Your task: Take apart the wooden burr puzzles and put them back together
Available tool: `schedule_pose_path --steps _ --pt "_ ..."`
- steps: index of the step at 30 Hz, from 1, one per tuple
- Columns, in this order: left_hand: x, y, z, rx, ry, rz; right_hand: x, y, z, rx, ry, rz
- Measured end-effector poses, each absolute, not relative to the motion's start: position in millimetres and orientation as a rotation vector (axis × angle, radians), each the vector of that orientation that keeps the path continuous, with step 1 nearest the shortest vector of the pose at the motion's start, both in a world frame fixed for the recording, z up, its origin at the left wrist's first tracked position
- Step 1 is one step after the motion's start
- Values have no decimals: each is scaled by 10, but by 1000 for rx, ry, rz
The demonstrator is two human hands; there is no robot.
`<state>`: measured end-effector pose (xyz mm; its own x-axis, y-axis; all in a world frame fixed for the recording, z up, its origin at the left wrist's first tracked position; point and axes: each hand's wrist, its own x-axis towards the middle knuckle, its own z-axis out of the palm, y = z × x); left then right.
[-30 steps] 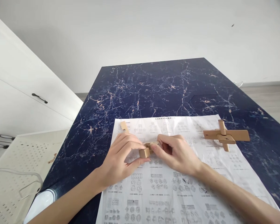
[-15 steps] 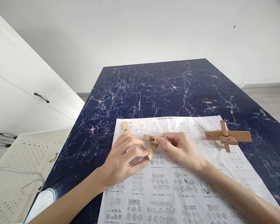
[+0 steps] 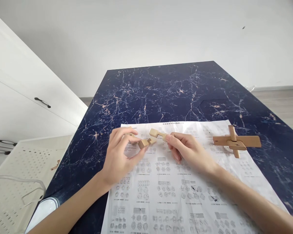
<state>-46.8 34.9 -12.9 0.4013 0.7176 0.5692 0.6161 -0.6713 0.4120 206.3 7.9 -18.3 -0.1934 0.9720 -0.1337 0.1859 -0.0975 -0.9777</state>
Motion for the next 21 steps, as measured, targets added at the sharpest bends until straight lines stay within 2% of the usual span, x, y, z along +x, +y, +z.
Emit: schedule_pose_path --steps 9,21 --pt "-650 617 -231 2420 1544 1005 2011 54 -182 -1411 -1469 1321" --pt "-609 554 -205 2542 1264 871 1948 27 -241 -1354 -1713 1007"
